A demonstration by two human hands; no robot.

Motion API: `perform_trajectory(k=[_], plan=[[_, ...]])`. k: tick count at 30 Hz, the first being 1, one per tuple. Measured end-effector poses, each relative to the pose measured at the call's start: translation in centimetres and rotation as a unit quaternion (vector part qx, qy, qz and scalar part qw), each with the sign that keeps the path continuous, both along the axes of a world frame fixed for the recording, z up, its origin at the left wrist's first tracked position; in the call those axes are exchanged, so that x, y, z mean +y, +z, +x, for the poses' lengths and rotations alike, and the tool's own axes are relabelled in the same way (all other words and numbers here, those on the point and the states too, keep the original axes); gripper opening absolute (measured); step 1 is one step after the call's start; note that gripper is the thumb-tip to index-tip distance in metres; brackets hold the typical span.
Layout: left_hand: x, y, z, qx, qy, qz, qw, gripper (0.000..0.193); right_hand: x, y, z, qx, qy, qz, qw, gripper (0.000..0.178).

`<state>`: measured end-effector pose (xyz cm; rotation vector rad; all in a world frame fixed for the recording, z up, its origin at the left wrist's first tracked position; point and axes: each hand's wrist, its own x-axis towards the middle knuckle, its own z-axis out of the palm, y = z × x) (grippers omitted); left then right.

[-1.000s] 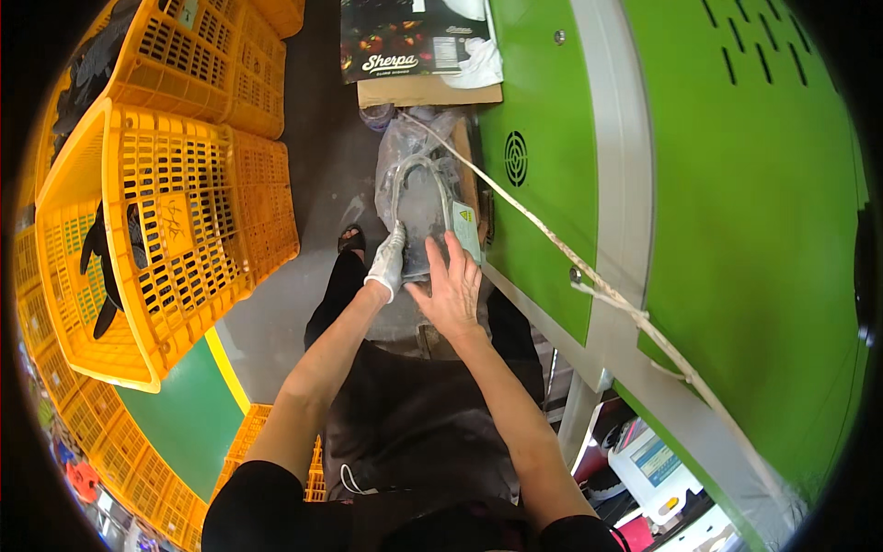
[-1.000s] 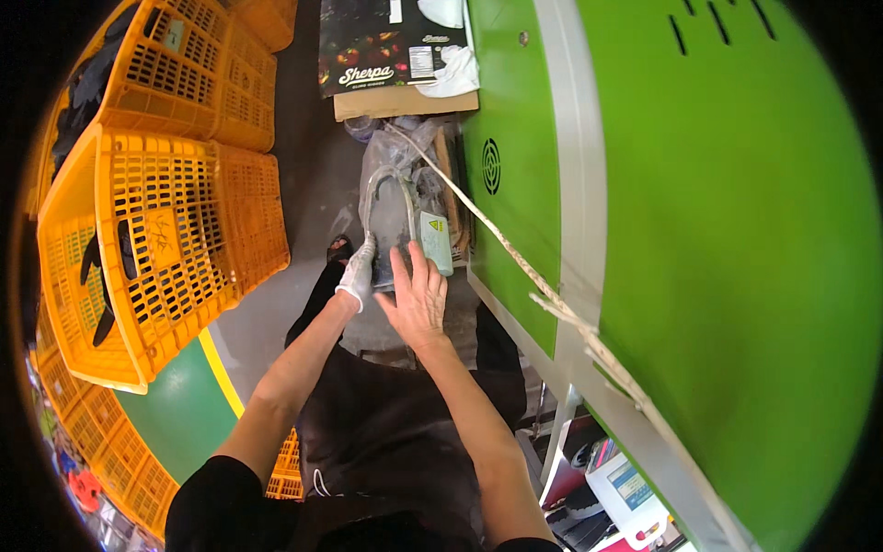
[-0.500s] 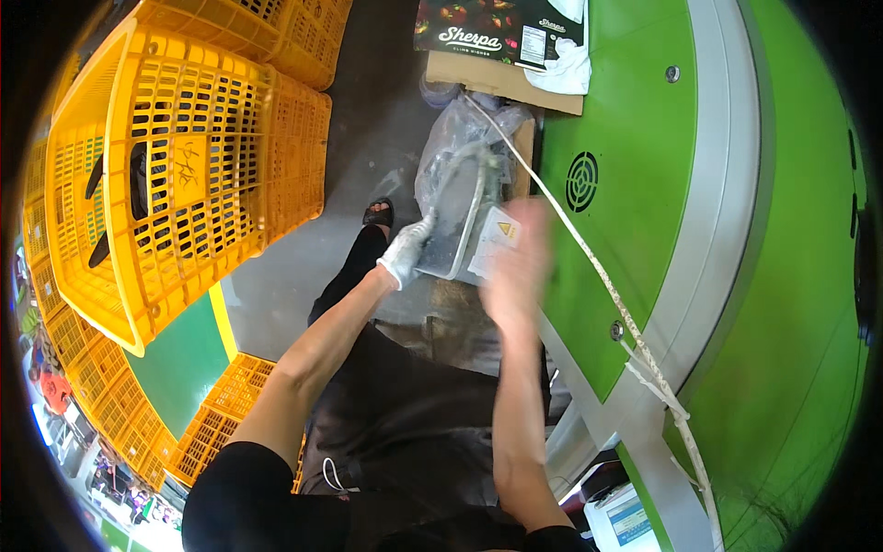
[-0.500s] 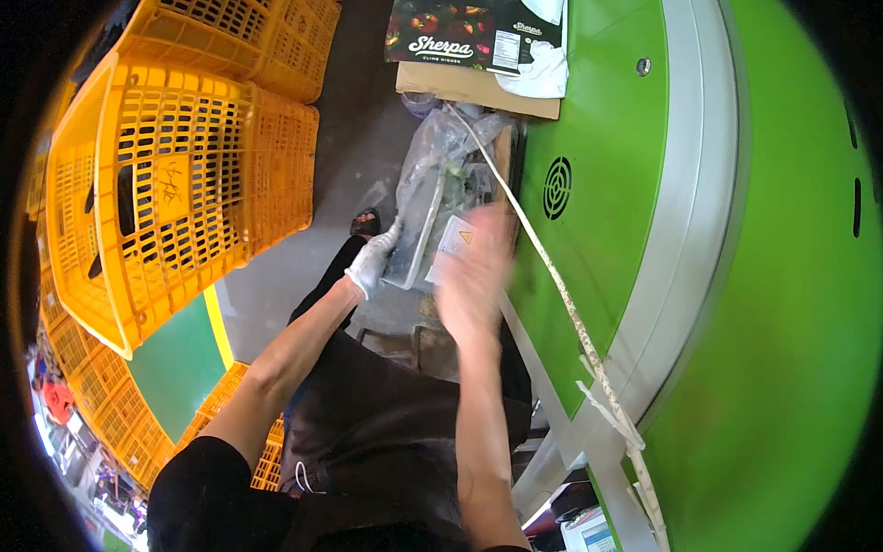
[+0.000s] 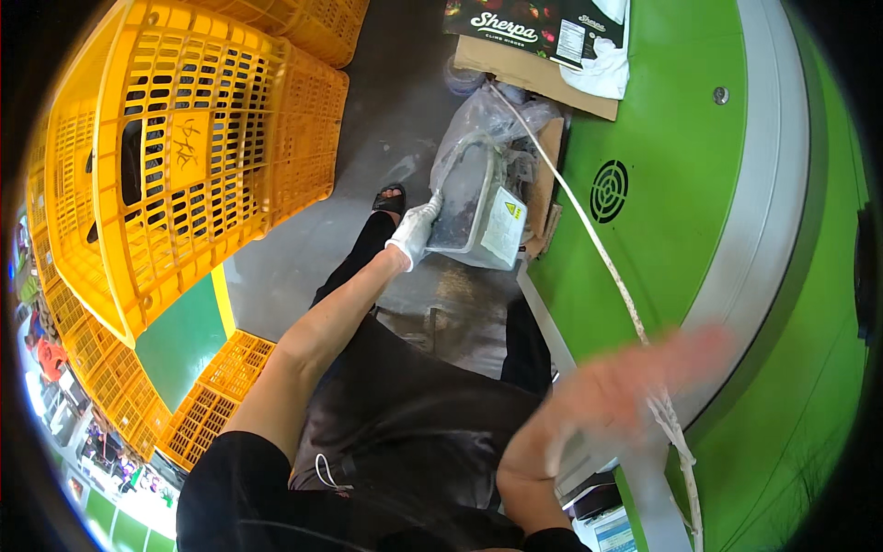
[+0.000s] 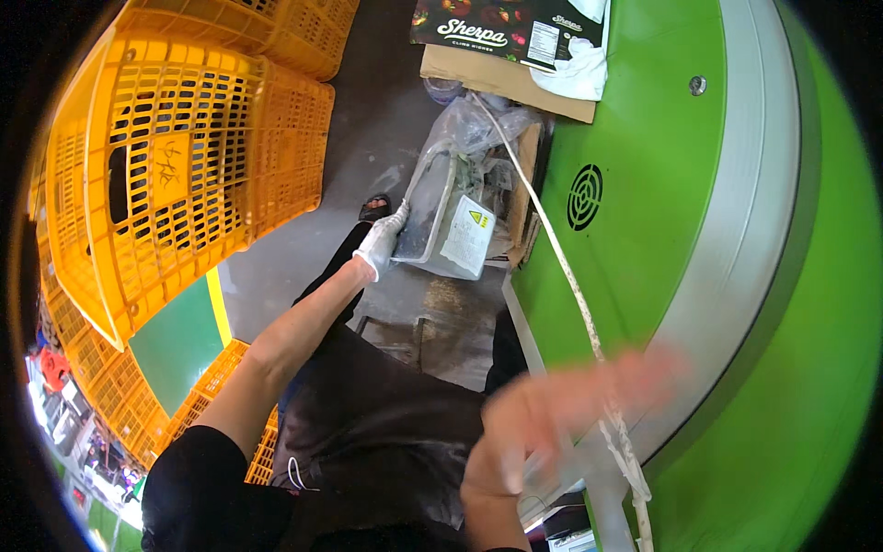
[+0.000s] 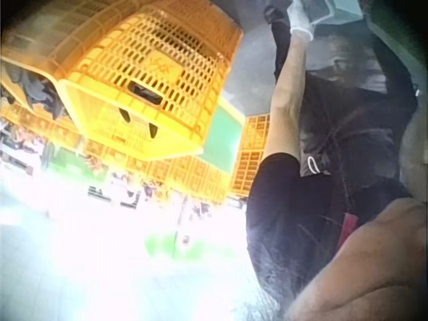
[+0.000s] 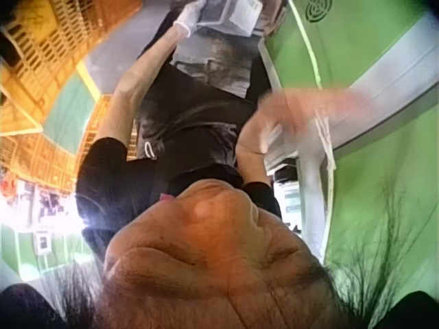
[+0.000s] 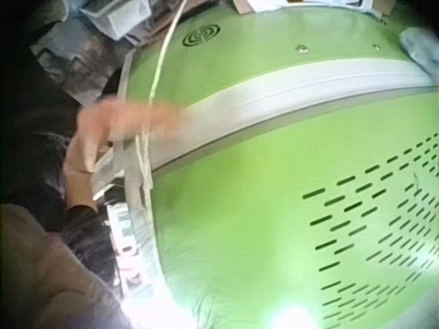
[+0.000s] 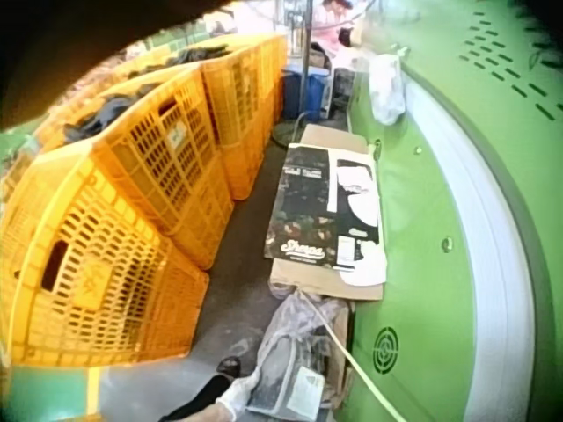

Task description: The person applies adhesive onto shoe soles using a brush, places a sole onto a conveyor belt, and then picks up, wipes, and carries the adhesive container.

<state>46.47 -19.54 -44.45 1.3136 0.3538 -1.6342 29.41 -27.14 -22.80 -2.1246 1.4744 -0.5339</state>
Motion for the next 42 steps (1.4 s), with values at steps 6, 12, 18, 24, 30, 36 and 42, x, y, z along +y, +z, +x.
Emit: perform_trajectory(k=[6, 12, 18, 24, 30, 36, 42], plan=[[0.6, -2.2, -2.1, -0.17, -0.167, -0.004, 0.971, 0.053, 0.2, -14.2, 0.2, 0.0, 0.107, 0.232, 0.967, 0.065], [0.9, -1.6, -1.9, -0.044, -0.029, -0.003, 0.999, 0.057, -1.6, 0.0, -0.2, -0.1, -0.002, 0.085, 0.991, 0.069], [0.5, 0.3, -3.5, -0.187, -0.039, -0.016, 0.981, 0.059, -0.4, -8.3, 3.1, 0.179, 0.161, 0.202, 0.949, 0.063], [1.1, 1.4, -3.3, -0.348, -0.248, 0.043, 0.903, 0.058, 0.2, -15.5, -0.1, -0.099, -0.038, 0.365, 0.925, 0.048], [-0.3, 3.5, -5.2, -0.473, -0.218, 0.015, 0.854, 0.045, -1.2, -15.8, -0.7, 0.018, -0.061, 0.238, 0.969, 0.038], [0.0, 10.9, -5.0, -0.516, -0.184, -0.067, 0.834, 0.037, -0.6, -8.6, -0.9, -0.085, -0.011, 0.059, 0.995, 0.032], [2.0, -1.3, -7.7, -0.515, -0.328, 0.035, 0.791, 0.026, 3.5, -22.4, -4.8, -0.05, -0.099, 0.249, 0.962, 0.037]])
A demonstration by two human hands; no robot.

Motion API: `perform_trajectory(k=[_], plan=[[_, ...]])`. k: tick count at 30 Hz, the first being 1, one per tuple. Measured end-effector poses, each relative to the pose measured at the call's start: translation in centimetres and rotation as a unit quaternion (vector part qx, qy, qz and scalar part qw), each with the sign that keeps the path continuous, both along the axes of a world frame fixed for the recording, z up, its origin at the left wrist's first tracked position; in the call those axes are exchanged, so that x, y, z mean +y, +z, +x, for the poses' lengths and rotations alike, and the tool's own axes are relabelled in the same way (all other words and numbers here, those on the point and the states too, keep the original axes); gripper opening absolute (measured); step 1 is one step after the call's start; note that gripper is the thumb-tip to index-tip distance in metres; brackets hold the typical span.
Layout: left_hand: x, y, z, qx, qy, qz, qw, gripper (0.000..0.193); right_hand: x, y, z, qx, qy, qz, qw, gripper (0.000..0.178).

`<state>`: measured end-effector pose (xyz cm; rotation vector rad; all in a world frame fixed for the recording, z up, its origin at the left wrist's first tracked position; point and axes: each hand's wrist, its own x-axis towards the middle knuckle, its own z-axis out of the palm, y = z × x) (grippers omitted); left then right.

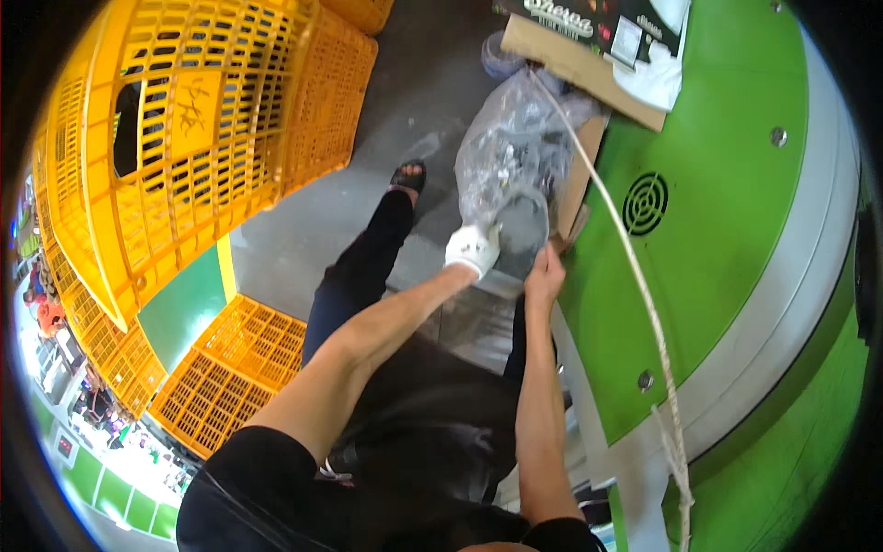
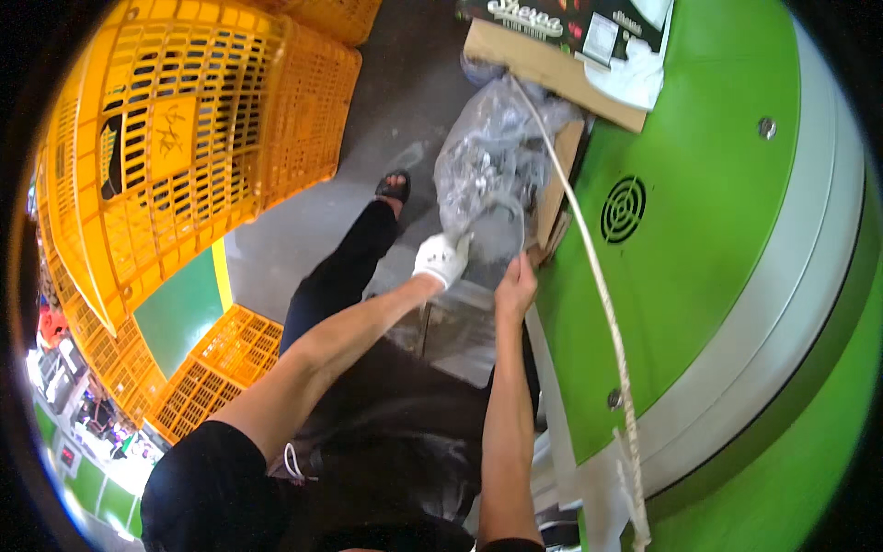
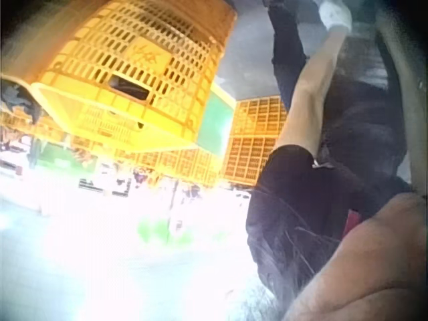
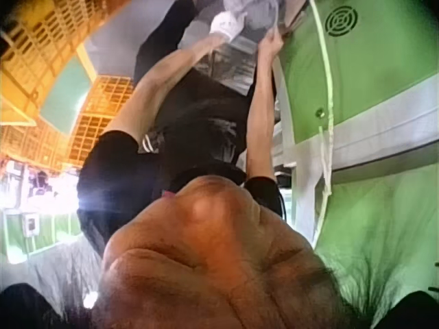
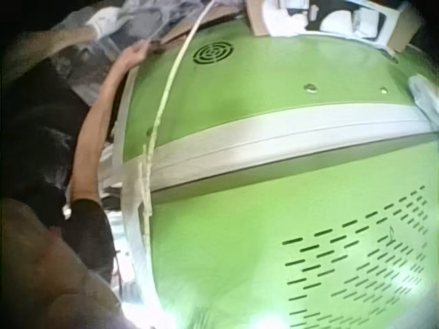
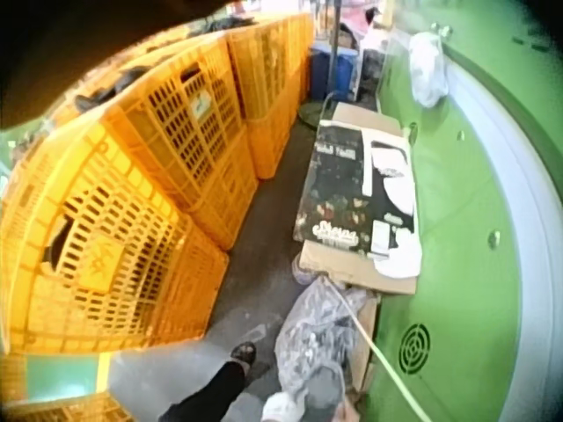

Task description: The person applies adhesive onto shoe soles using a brush, places a sole onto a conveyor belt, and then picks up, wipes, and carries the adhesive container.

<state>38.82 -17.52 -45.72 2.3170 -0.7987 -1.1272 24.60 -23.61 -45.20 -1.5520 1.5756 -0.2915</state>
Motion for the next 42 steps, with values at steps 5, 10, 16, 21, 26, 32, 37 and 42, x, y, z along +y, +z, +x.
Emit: perform_trajectory(k=[5, 10, 16, 21, 26, 32, 37, 42], plan=[[-0.6, -0.3, -1.8, 0.015, -0.01, -0.003, 1.0, 0.028, 0.3, 0.5, -1.6, -0.009, -0.019, -0.037, 0.999, 0.037], [-0.7, -0.1, -2.5, 0.055, -0.015, -0.01, 0.998, 0.029, -0.2, -1.3, -4.5, 0.026, 0.019, -0.034, 0.999, 0.038], [-1.2, 2.0, -2.1, 0.036, -0.017, -0.049, 0.998, 0.029, -1.2, 0.8, -3.1, 0.02, 0.008, -0.015, 1.0, 0.037], [-0.4, 3.2, -3.4, 0.003, 0.022, -0.194, 0.981, 0.032, -0.4, 1.0, -4.1, -0.019, -0.005, -0.115, 0.993, 0.038], [1.2, -5.5, -3.4, 0.041, 0.014, -0.011, 0.999, 0.029, 1.5, -7.9, -4.4, 0.085, 0.048, 0.067, 0.993, 0.037], [1.0, -3.6, -3.7, 0.04, 0.022, -0.015, 0.999, 0.038, 1.7, -5.8, -4.0, 0.009, 0.0, 0.004, 1.0, 0.037], [2.0, -6.2, -4.5, 0.059, 0.015, 0.05, 0.997, 0.035, 1.6, -7.9, -4.7, 0.108, 0.073, 0.056, 0.99, 0.038], [1.8, -4.9, -4.4, 0.056, 0.019, 0.012, 0.998, 0.033, 2.8, -7.0, -5.1, 0.029, 0.025, -0.013, 0.999, 0.036]])
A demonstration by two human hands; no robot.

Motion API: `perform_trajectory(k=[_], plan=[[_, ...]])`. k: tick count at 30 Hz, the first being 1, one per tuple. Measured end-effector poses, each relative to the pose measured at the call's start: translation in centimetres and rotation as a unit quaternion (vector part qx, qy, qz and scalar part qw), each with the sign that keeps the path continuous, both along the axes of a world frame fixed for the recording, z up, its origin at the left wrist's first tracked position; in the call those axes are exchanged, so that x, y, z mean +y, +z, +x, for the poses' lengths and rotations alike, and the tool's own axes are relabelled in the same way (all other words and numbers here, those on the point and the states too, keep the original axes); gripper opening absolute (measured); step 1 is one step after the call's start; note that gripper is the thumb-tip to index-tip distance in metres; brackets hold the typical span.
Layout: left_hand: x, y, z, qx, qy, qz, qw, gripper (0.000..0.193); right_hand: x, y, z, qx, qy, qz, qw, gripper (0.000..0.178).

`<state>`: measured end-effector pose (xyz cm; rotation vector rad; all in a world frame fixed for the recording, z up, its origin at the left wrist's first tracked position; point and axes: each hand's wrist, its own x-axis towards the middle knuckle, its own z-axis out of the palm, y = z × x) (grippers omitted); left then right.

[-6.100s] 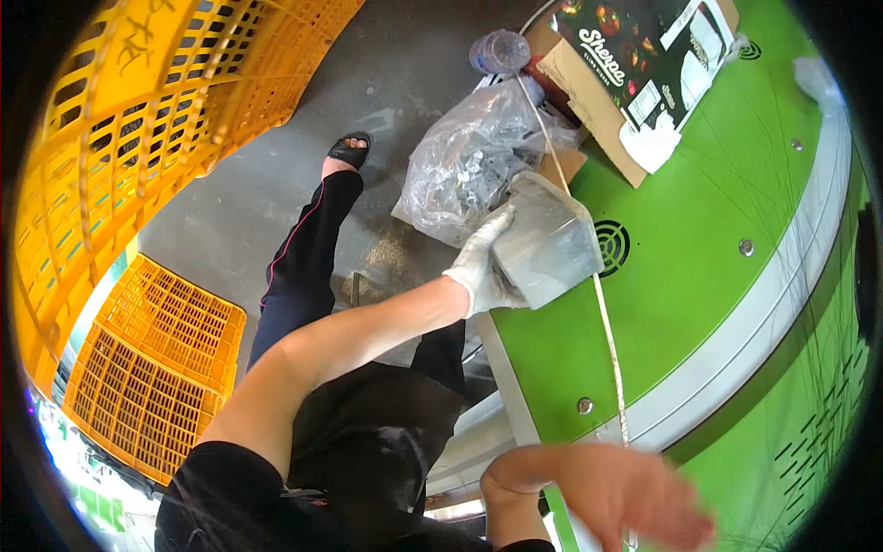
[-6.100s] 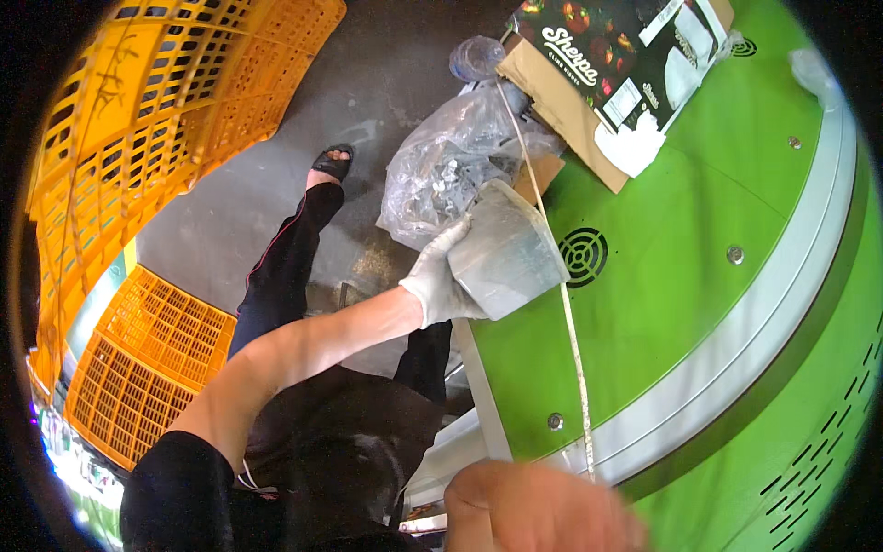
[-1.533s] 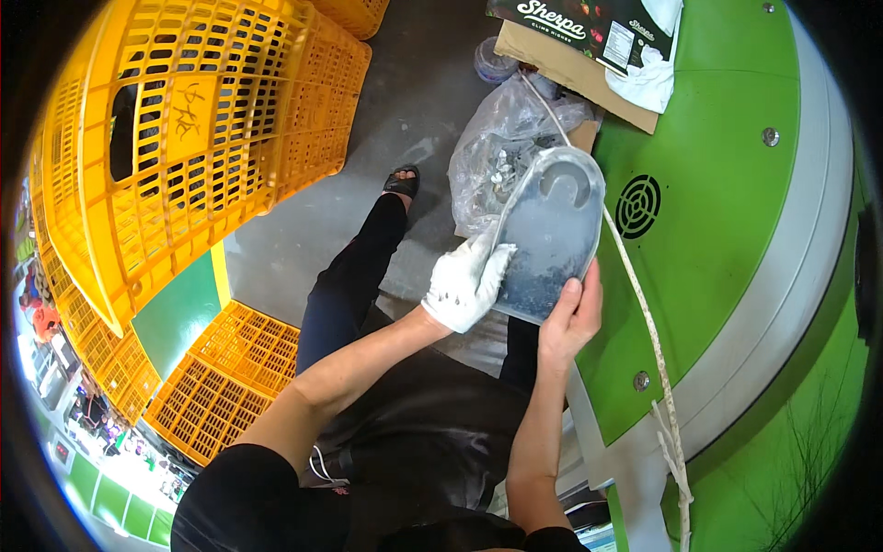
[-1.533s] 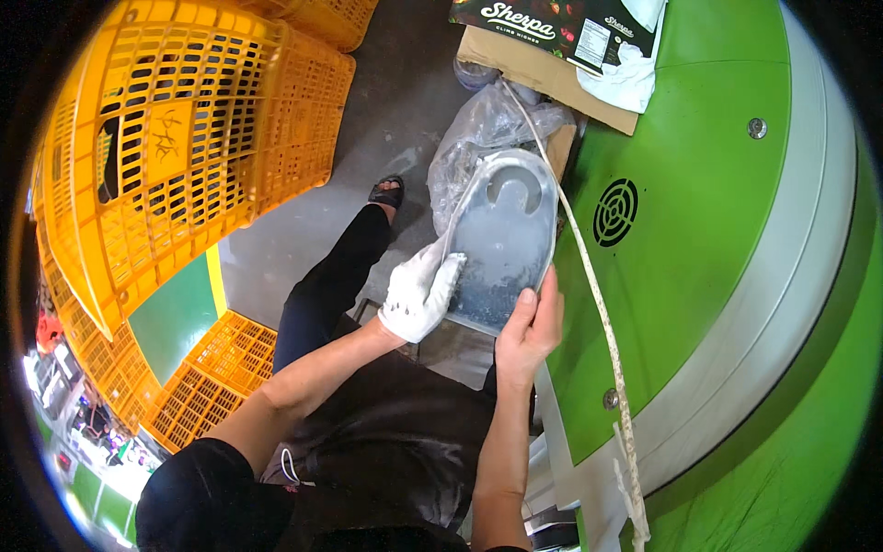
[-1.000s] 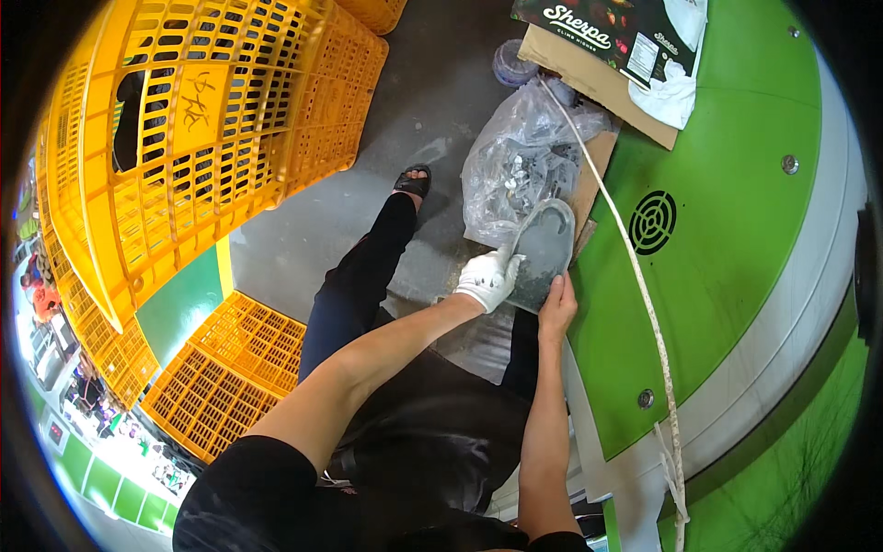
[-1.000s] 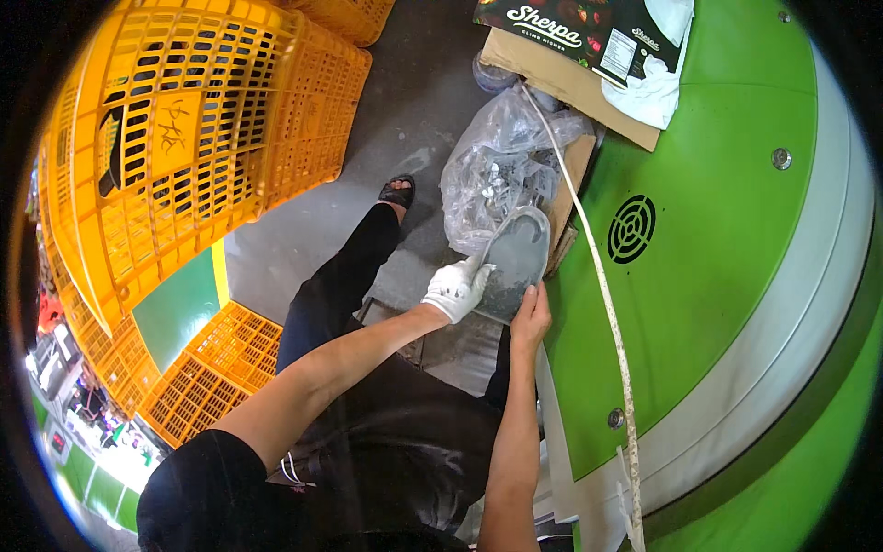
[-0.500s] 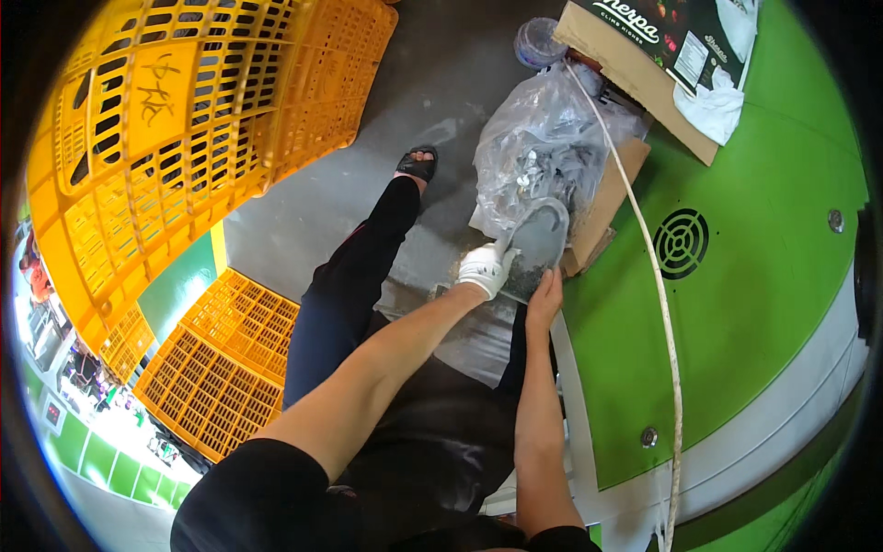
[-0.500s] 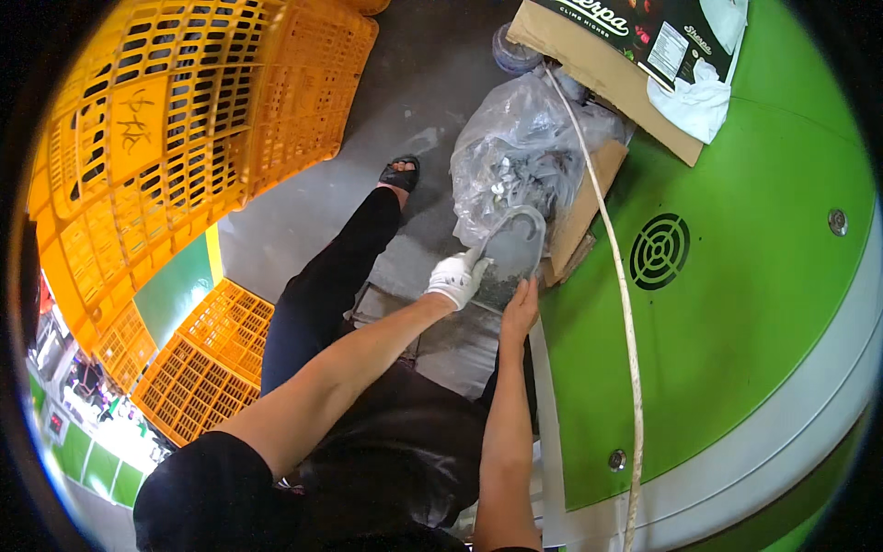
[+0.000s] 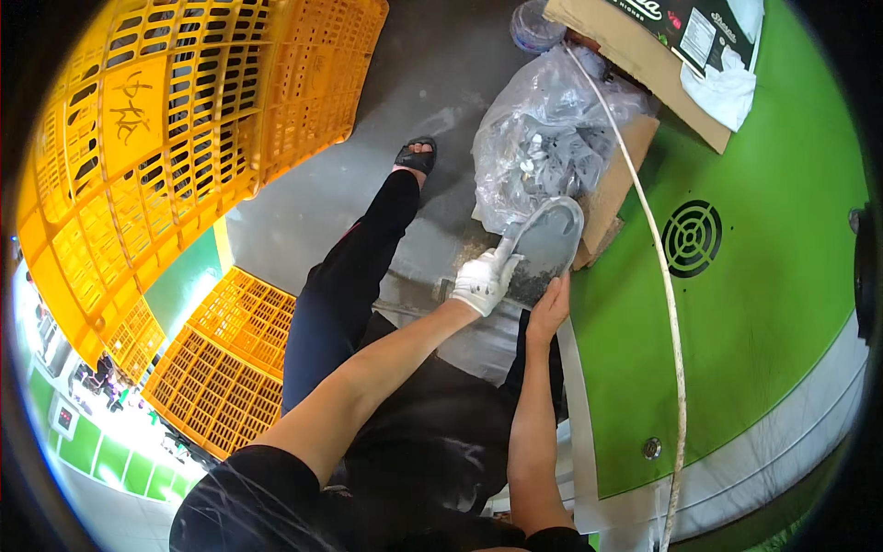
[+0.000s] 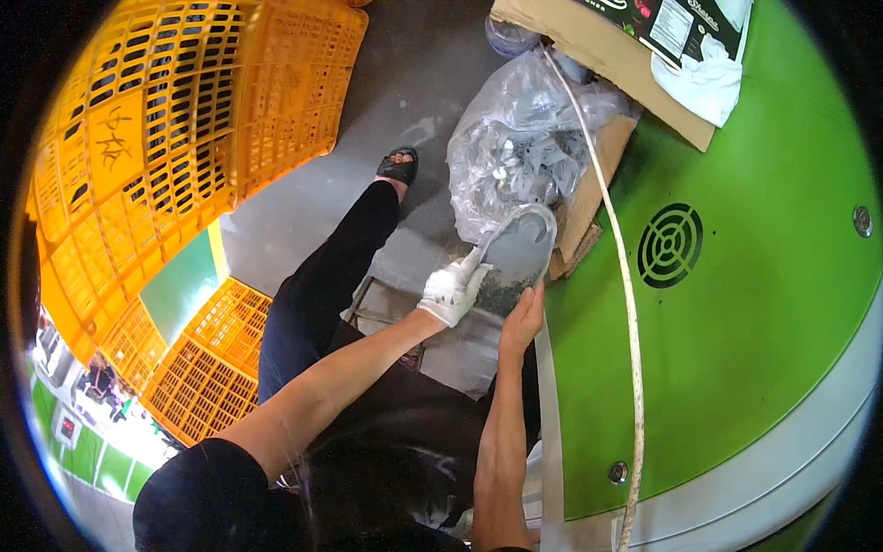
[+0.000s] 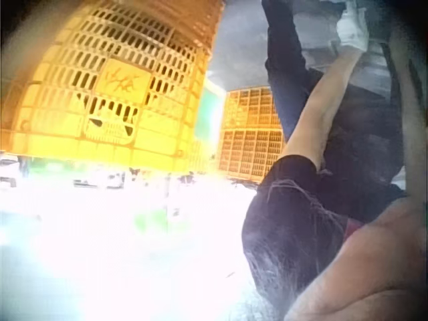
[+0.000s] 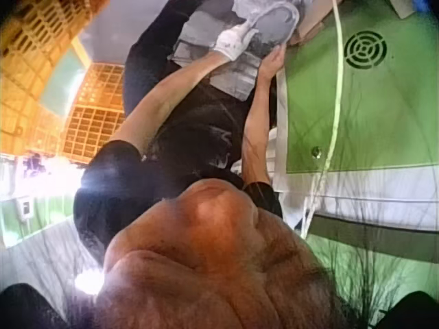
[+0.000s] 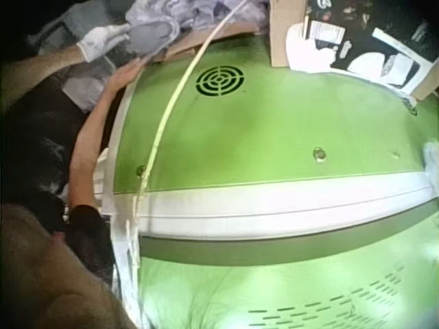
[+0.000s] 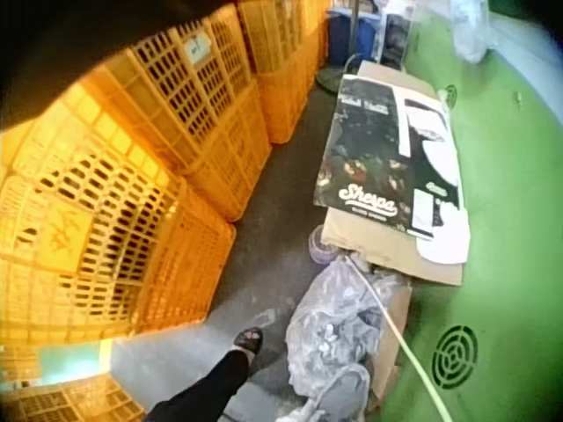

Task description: The person applies adhesive onto shoe soles using a brush, places a sole onto a conveyor belt, and then picks up, wipes, and carries the adhesive container.

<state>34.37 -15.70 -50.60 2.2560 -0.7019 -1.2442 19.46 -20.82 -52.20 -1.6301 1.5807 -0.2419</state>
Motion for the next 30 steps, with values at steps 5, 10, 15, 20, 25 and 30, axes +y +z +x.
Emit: perform_trajectory(k=[5, 10, 15, 20, 25, 30], plan=[[-0.7, -1.0, 0.3, 0.032, 0.001, 0.064, 0.997, 0.033, -1.2, 0.3, 0.8, -0.021, -0.002, 0.045, 0.999, 0.037], [-0.7, 4.5, 1.5, -0.004, 0.046, -0.076, 0.996, 0.027, -1.8, 5.0, 1.5, -0.057, -0.05, 0.074, 0.994, 0.039], [2.2, 13.3, 4.9, -0.054, 0.108, -0.162, 0.979, 0.03, -0.8, 9.9, -1.0, -0.218, -0.196, 0.129, 0.947, 0.036], [5.3, 20.6, 7.7, 0.45, 0.287, -0.162, 0.83, 0.077, 1.8, 18.7, 2.4, -0.464, -0.318, 0.421, 0.711, 0.031], [8.0, 30.8, 7.6, 0.457, 0.216, -0.313, 0.804, 0.088, 6.0, 30.9, 6.9, -0.608, -0.267, 0.365, 0.653, 0.042], [12.0, 36.6, 5.7, 0.185, 0.054, -0.446, 0.874, 0.102, 8.7, 34.2, 6.3, -0.633, -0.158, 0.291, 0.7, 0.048]])
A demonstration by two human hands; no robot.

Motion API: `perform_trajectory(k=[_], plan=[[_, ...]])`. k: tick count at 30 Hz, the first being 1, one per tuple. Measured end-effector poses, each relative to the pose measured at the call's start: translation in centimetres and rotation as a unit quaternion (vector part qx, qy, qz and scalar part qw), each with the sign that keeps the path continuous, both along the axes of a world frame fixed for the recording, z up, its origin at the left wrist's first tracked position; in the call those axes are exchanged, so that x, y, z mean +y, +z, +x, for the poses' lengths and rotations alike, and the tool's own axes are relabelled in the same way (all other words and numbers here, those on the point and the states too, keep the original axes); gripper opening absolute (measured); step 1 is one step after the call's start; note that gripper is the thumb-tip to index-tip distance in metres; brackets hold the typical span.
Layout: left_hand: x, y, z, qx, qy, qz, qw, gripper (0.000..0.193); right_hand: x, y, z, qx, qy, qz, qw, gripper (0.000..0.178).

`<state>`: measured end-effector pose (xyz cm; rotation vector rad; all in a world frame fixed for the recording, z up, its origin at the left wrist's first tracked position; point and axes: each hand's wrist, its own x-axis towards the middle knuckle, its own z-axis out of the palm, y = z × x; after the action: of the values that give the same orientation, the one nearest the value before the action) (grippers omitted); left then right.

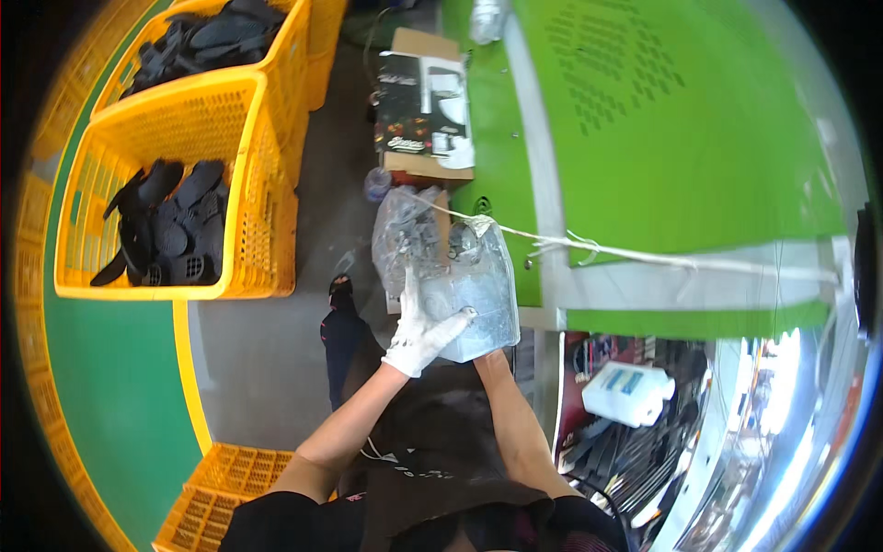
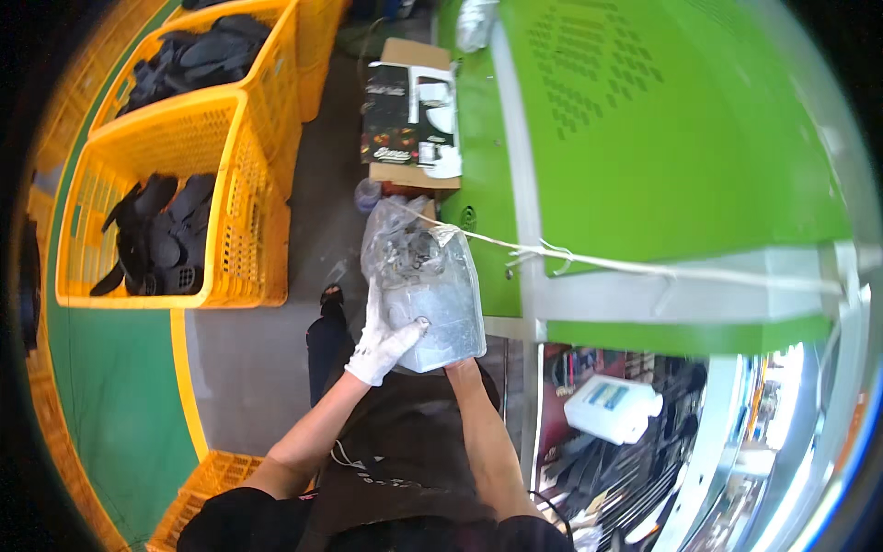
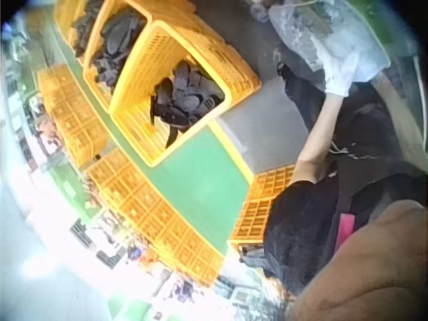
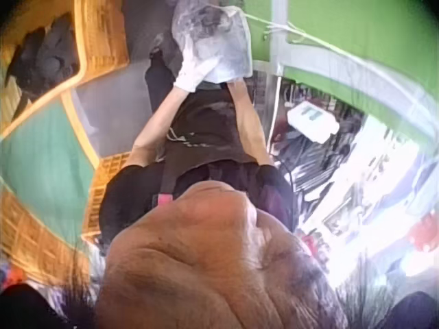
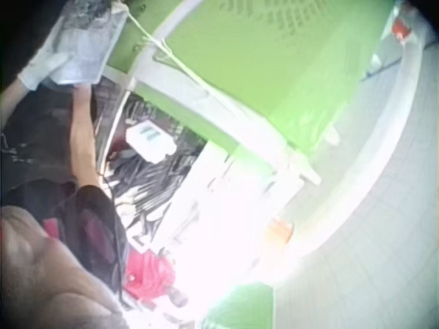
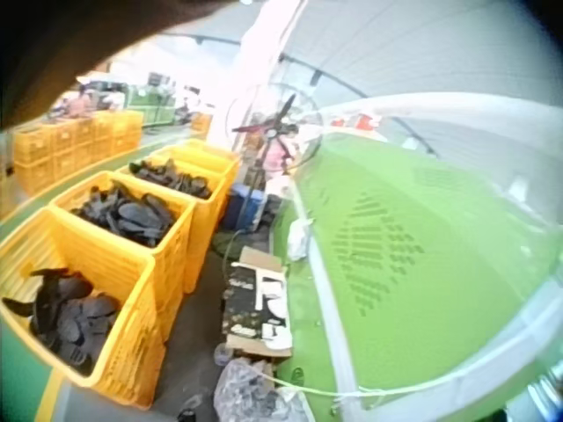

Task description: The person applies adhesive onto shoe soles using a brush, places a sole onto a conveyor belt, and then picks up, wipes, and carries the adhesive container.

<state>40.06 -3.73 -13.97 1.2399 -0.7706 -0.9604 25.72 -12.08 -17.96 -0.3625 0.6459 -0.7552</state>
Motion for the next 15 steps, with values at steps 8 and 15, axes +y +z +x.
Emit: perform_trajectory(k=[8, 15], plan=[[3.9, 9.8, -0.5, -0.151, -0.055, -0.09, 0.983, 0.11, 6.2, 5.2, -4.7, 0.051, -0.034, -0.092, 0.994, 0.051], [5.7, 16.6, -5.5, -0.172, -0.128, -0.21, 0.954, 0.101, 11.9, 9.8, -10.8, 0.058, -0.097, -0.226, 0.967, 0.071]])
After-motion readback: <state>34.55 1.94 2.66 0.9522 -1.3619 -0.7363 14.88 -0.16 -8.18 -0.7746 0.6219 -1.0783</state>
